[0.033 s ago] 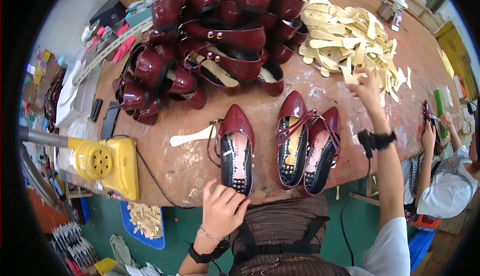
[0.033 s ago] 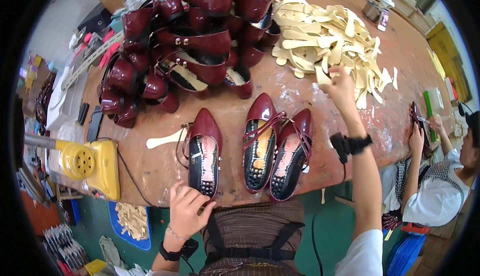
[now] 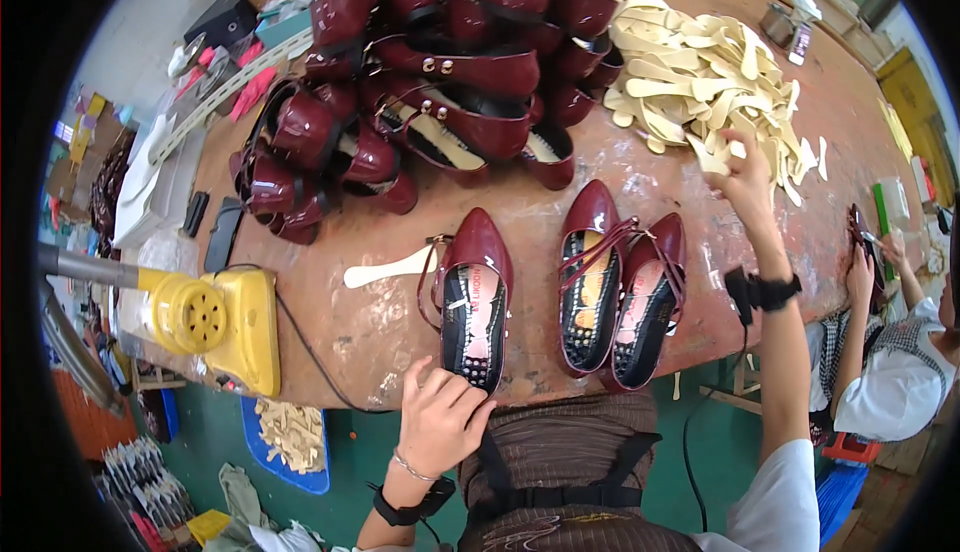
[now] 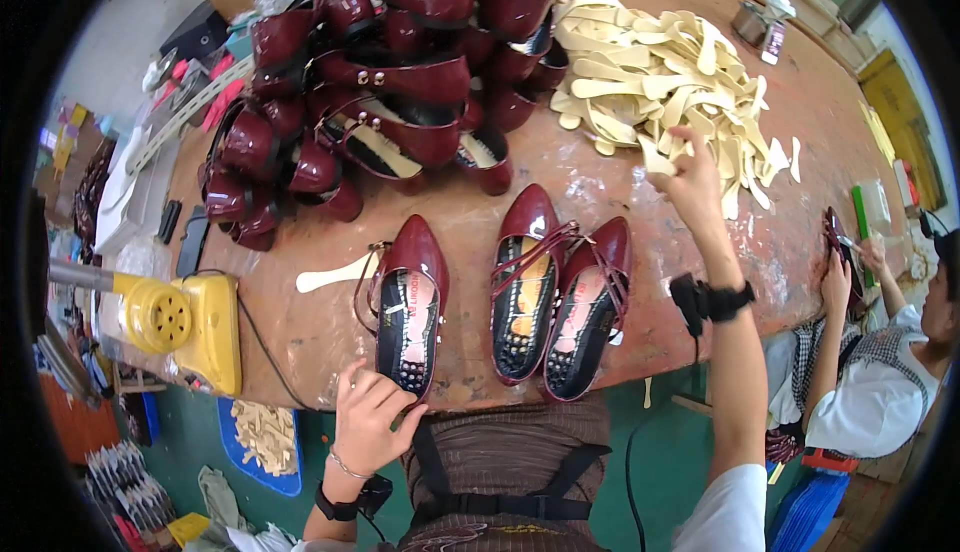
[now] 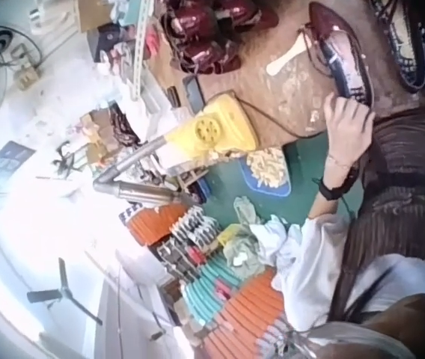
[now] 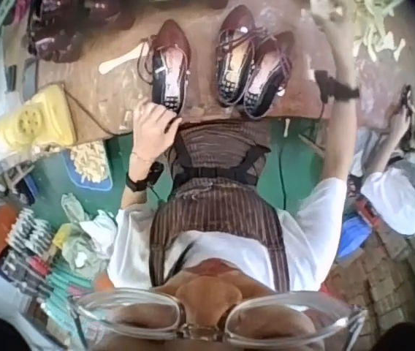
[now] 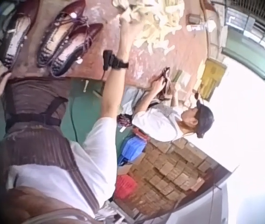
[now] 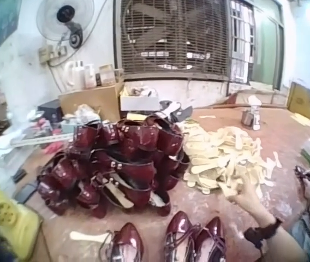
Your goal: The recorder is inserting beige padding or stiffeners into the heels and soles of dark red shoes at a factory workbench.
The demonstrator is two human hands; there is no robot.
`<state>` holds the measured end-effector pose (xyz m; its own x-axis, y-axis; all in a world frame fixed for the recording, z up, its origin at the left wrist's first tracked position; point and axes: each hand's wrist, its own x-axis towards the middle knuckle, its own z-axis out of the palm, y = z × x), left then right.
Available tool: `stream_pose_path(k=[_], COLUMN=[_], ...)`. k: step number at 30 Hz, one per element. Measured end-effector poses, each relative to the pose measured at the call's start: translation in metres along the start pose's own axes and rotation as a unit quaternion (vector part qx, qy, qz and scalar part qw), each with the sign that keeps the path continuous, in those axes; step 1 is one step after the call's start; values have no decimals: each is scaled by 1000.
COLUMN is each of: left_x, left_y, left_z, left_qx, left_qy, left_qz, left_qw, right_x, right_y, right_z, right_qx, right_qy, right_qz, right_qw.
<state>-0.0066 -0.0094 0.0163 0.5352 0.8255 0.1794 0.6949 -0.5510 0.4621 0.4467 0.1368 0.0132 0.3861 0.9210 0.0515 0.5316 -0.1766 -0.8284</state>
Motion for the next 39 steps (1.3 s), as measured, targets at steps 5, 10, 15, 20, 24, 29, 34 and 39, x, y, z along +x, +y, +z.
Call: stream_pose_path(k=[5, 10, 15, 20, 24, 29, 34, 39], left_x=[-23, -9, -2, -7, -17, -26, -28, -28], left_y=[-8, 14, 32, 33, 24, 13, 3, -10], left_z=[-9, -5, 7, -5, -7, 1, 0, 6], left_qx=[10, -126, -523, -575, -584, -554, -188, -66], left_qy=[-37, 97, 54, 11, 75, 182, 305, 291], left_qz=[-25, -70, -108, -245, -281, -284, -148, 6], left_qw=[999, 985, 844, 781, 758, 761, 922, 954], right_x=[-64, -128, -154, -152, -144, -134, -115, -110], right_y=[-76, -152, -187, -184, -167, -161, -161, -154], right_z=[-14, 3, 50, 84, 97, 101, 114, 140], right_qx=[151, 154, 201, 255, 286, 327, 227, 157], right_qy=[-192, -431, -551, -537, -551, -611, -597, -501], right_qz=[38, -100, -153, 17, 76, 52, 46, -55], right_qw=[969, 883, 795, 804, 780, 720, 768, 850])
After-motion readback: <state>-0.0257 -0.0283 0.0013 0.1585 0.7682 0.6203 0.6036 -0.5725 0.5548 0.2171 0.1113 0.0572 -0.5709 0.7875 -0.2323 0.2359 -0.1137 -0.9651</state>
